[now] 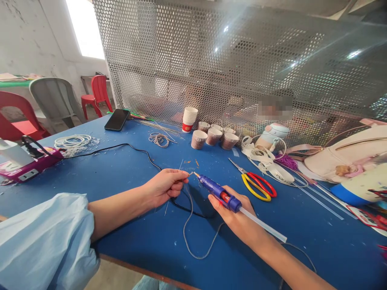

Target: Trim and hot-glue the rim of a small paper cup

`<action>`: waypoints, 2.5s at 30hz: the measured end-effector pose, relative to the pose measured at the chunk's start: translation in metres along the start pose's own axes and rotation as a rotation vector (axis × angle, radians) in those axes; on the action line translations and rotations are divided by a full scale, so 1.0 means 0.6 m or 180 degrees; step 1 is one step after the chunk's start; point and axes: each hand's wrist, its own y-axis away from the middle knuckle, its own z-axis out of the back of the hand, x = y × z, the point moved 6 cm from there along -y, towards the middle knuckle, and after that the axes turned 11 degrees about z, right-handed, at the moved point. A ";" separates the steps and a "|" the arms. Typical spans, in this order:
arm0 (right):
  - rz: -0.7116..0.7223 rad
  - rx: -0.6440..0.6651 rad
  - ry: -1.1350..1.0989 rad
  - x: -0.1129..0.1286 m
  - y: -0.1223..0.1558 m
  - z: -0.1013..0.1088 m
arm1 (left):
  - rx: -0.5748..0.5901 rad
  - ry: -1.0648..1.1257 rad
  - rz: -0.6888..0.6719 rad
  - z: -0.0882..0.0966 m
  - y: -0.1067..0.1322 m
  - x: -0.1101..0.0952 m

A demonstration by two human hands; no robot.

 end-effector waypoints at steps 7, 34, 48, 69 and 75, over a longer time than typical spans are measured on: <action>-0.0664 -0.0148 -0.0044 -0.045 -0.003 0.027 | 0.0013 0.0063 -0.0025 0.002 0.000 0.000; -0.0515 0.0033 0.0238 -0.101 -0.072 -0.004 | 0.0092 0.0085 0.0104 -0.011 0.005 0.012; -0.0549 -0.0284 0.0013 -0.027 0.000 0.059 | 0.0279 0.0450 -0.0023 -0.019 0.022 0.008; -0.1040 -0.0778 -0.3054 -0.013 -0.018 -0.080 | 0.0743 0.0346 0.0153 -0.044 0.013 0.049; -0.0991 -0.0668 -0.3238 -0.005 -0.013 -0.075 | 0.0891 0.0263 0.0289 -0.048 0.020 0.051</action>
